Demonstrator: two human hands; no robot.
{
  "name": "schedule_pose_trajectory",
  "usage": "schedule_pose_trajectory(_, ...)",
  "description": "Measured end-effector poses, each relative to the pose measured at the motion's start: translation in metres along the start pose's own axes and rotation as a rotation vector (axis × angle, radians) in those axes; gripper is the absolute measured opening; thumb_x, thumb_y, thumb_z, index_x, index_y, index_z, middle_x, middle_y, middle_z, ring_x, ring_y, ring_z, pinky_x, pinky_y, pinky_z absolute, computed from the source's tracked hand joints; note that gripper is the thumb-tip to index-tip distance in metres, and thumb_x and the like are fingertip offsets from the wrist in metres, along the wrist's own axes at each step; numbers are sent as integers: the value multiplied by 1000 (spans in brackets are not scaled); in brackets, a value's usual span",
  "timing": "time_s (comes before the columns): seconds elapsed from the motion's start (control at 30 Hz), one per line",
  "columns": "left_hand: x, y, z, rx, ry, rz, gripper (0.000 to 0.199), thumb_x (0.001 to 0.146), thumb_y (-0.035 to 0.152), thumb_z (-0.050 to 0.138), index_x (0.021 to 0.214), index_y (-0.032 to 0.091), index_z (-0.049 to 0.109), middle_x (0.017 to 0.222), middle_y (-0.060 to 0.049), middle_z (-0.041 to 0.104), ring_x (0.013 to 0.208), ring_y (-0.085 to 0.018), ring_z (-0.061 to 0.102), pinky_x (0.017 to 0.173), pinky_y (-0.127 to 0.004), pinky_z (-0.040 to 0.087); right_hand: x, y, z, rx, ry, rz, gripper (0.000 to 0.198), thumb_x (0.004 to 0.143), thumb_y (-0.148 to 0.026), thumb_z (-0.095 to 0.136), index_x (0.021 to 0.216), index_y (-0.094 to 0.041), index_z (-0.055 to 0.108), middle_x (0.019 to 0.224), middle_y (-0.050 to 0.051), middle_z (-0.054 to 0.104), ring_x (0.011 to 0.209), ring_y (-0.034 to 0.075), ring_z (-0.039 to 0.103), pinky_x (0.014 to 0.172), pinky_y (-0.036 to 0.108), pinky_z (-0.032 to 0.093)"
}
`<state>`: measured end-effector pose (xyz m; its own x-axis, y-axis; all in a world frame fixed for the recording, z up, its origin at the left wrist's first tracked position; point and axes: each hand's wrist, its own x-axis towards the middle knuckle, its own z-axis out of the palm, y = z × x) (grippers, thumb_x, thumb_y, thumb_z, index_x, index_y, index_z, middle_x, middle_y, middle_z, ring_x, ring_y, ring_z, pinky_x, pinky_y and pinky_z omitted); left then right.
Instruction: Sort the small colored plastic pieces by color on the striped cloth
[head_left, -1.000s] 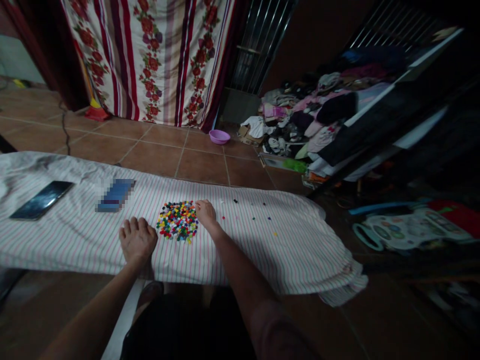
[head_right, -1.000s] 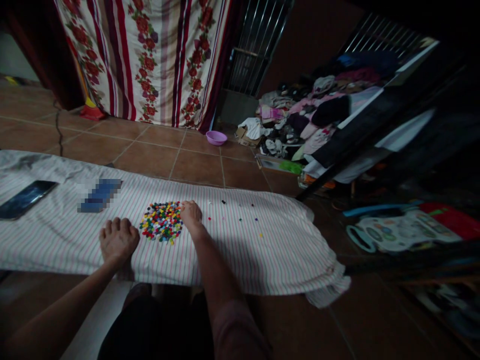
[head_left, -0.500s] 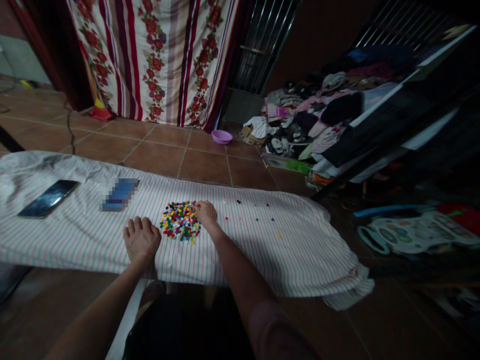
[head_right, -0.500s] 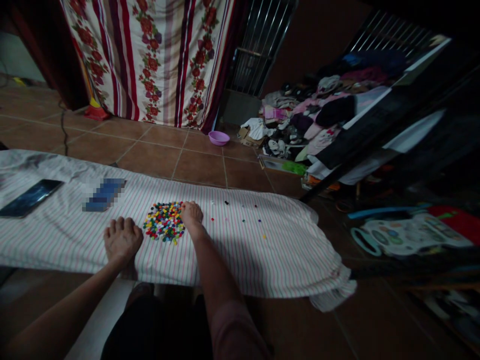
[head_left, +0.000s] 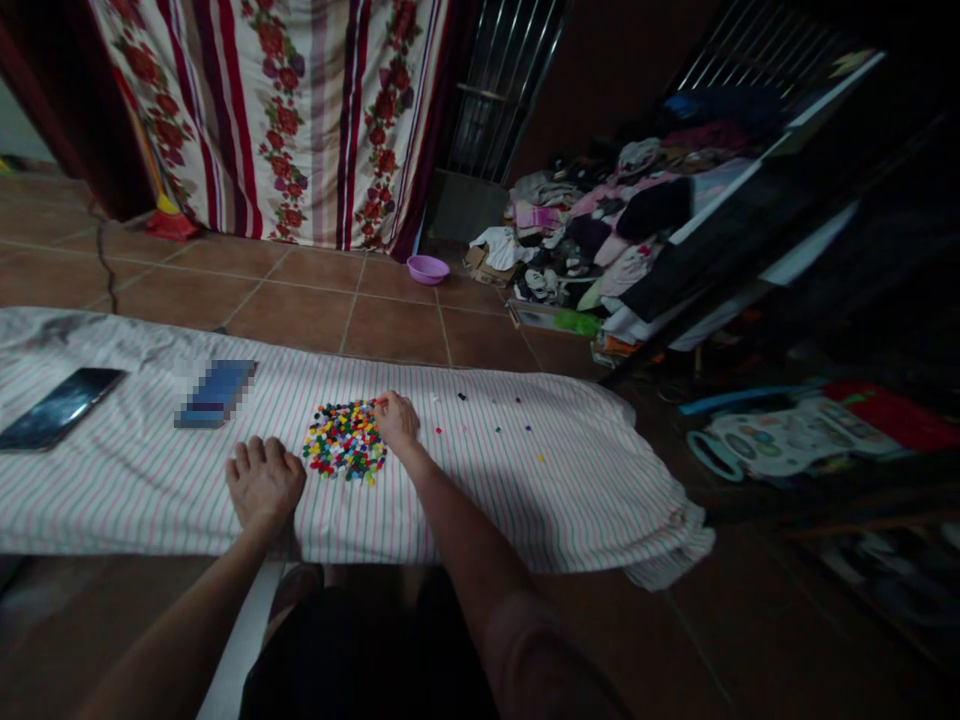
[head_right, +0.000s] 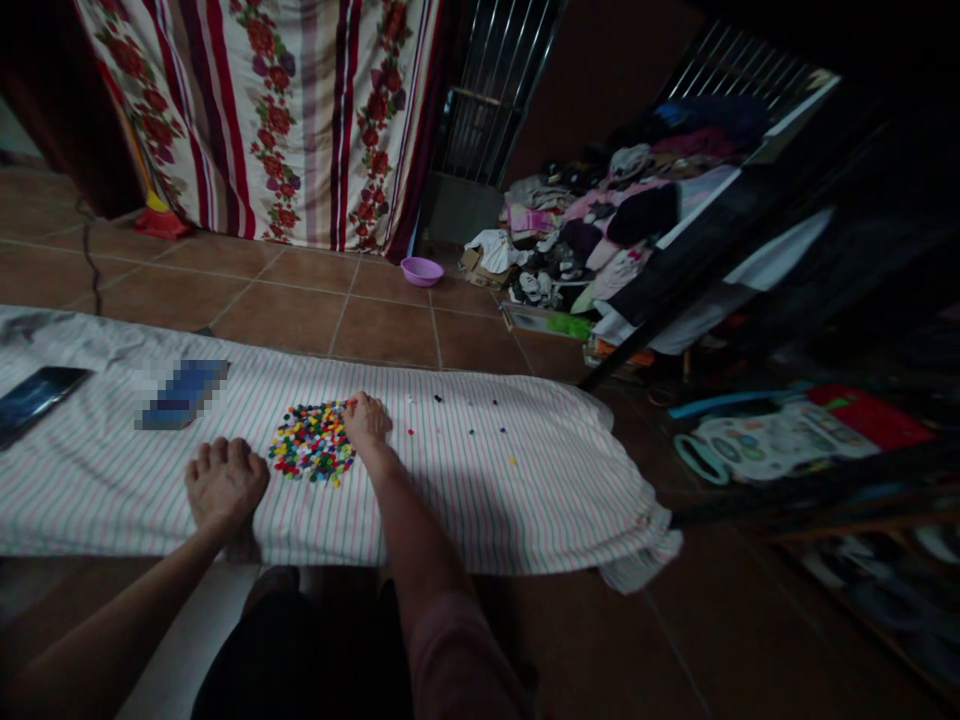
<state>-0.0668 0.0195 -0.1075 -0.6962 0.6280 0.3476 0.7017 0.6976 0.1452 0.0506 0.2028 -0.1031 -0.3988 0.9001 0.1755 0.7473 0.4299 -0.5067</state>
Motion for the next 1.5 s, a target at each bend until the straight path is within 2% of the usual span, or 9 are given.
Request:
schedule_pose_trajectory(0.2,0,-5,8,27,36,31,38,88,31,31,101,12,61,111,-17,59,117,-32,46,98,-45,33,-18,13,-8,66,95,-106,12,88,-17,54,94,-23,63,94,2,70,90,17,61,82,26,42)
schedule_pose_trajectory(0.43,-2,-5,10,30,55,30,36,87,32,31,99,13,60,109,-16,58,118,-30,46,98,-44,32,-51,49,-25,118,171,-99,15,86,-17,52,92,-24,65,92,2,70,86,17,62,83,27,45)
schedule_pose_trajectory(0.67,-4,-3,6,32,51,31,38,88,32,30,100,12,60,109,-17,58,117,-31,46,98,-44,32,-87,117,-57,144,340,-76,23,84,-20,46,90,-20,68,85,5,70,78,18,60,79,29,48)
schedule_pose_trajectory(0.87,-3,-1,1,-6,18,18,37,86,30,33,103,11,61,112,-19,57,118,-32,45,96,-45,33,-102,188,-90,12,447,83,22,80,-23,46,85,-20,68,80,7,70,76,20,60,76,31,46)
schedule_pose_trajectory(1.0,-4,-1,0,-18,28,14,36,85,29,34,102,12,60,111,-19,57,119,-32,45,97,-47,33,-104,218,-98,-65,464,125,20,79,-24,48,86,-19,66,81,7,70,78,20,60,78,31,45)
schedule_pose_trajectory(1.17,-4,-1,0,-32,24,10,36,85,29,34,103,12,60,113,-19,57,122,-33,44,98,-47,33,-104,232,-95,-137,450,87,16,80,-20,47,82,-20,62,82,7,69,81,21,58,83,33,43)
schedule_pose_trajectory(1.5,-4,0,-4,18,38,38,39,90,31,26,97,12,60,108,-18,59,115,-31,48,94,-45,35,-111,233,-94,-106,420,82,20,78,-15,45,79,-19,64,81,7,67,80,21,55,77,31,41)
